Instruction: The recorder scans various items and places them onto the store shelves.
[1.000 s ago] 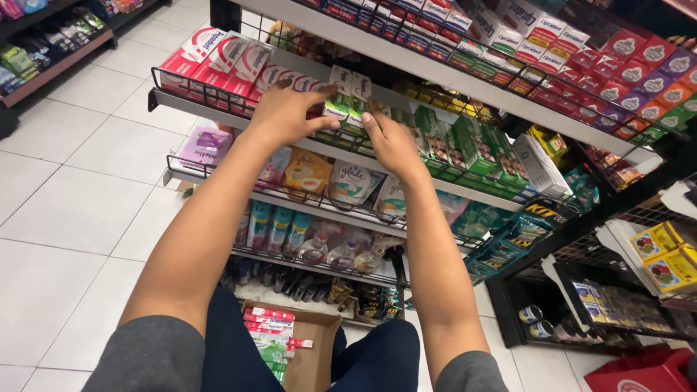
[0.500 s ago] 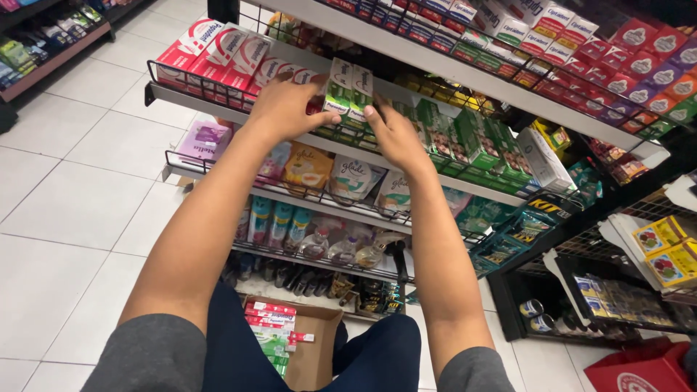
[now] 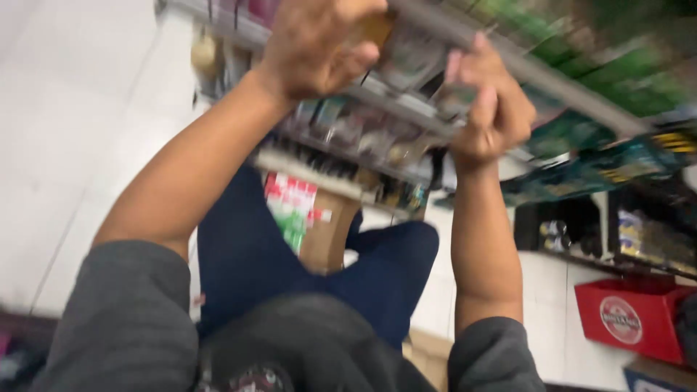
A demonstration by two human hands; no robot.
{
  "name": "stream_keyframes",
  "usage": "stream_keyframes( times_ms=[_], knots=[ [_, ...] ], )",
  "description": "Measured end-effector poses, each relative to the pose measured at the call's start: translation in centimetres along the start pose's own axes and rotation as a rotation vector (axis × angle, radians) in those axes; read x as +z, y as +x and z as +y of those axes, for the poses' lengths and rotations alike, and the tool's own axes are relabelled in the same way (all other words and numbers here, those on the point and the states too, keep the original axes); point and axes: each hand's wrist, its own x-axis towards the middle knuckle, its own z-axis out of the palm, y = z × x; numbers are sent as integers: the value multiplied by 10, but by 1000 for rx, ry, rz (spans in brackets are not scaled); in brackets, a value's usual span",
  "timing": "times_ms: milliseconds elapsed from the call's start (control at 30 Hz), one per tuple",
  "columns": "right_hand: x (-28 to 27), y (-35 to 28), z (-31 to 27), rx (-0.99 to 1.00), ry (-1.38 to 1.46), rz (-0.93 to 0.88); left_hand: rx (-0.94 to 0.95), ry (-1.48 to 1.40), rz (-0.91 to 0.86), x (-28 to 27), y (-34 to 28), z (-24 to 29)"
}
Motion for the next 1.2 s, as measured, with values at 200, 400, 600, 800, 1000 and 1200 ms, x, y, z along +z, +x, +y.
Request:
stream_keyframes(
  times_ms=[200, 400, 600, 800, 1000, 1200],
  knots=[
    [48, -217, 14, 328, 208, 23, -211, -149, -360, 50, -176, 0],
    [89, -414, 78, 1174, 189, -327, -835, -100, -692, 108, -353, -49],
    [154, -509, 136, 1277, 48, -1097, -1108, 11, -1293, 146, -414, -73],
    [198, -602, 157, 1197, -121, -1327, -1280, 45, -1076, 122, -391, -80],
    [224, -676, 179, 922, -145, -1341, -1155, 37, -1088, 124, -388, -78],
    [255, -627, 163, 993, -445, -1596, -1303, -120, -1039, 110, -363, -75]
  ],
)
